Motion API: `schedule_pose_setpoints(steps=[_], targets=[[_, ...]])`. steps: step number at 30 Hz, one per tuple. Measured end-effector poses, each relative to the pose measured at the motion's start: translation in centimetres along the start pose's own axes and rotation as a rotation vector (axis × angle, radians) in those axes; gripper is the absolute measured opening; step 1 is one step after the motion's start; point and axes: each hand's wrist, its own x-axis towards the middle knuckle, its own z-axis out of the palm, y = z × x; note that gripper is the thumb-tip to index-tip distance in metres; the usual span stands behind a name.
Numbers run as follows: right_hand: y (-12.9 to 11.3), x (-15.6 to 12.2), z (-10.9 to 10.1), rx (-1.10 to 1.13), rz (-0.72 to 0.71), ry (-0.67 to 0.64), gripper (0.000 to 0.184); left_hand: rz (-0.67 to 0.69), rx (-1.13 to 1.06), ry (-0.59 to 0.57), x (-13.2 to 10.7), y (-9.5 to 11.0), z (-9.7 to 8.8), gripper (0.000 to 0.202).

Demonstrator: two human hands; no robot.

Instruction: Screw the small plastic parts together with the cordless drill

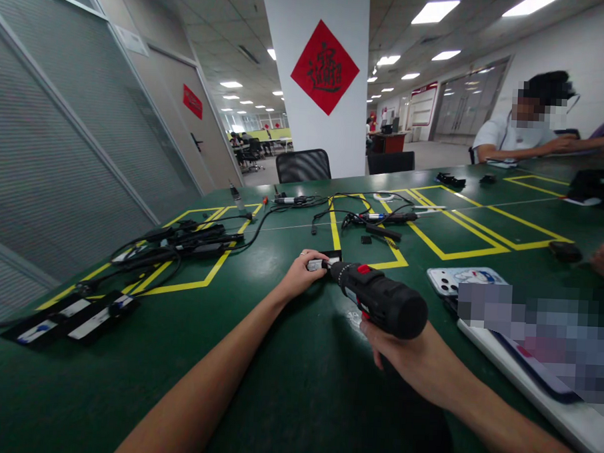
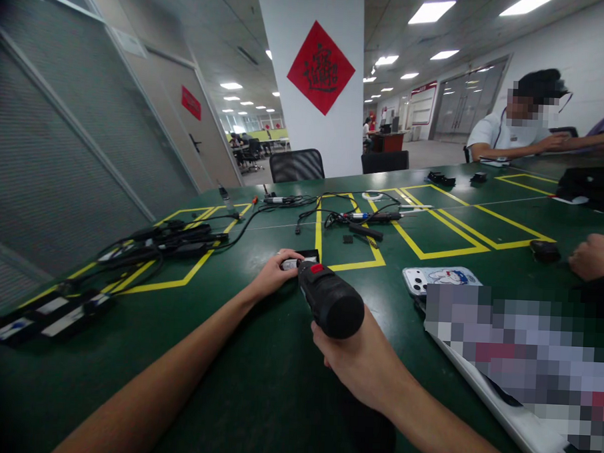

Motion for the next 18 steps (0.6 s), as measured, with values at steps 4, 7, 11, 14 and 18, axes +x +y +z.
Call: schedule_pose_setpoints(steps=[4,7,11,14,18], targets=[[0.28,0.13,0.04,0.01,0.0,0.002,0.034,0.0,0.001,-0.004,0.06,-0.07,0.04,0.026],[0.4,0.08,0.0,0.016,-0.004,-0.006,0.032,0.013,0.003,-0.012,0.08,-0.07,0.0,0.026],[0.39,0.02,-0.05,0.021,-0.019,-0.026,0.03,0.013,-0.005,-0.022,0.08,0.04,-0.09,0.025],[0.28,0.03,-0.02,0.027,-0.03,-0.022,0.027,0.009,0.003,-0.029,0.07,0.2,-0.15,0.026],[0.21,0.01,-0.03,0.031,-0.048,-0.01,0.022,0.009,0.016,-0.031,0.08,0.21,-0.21,0.025]])
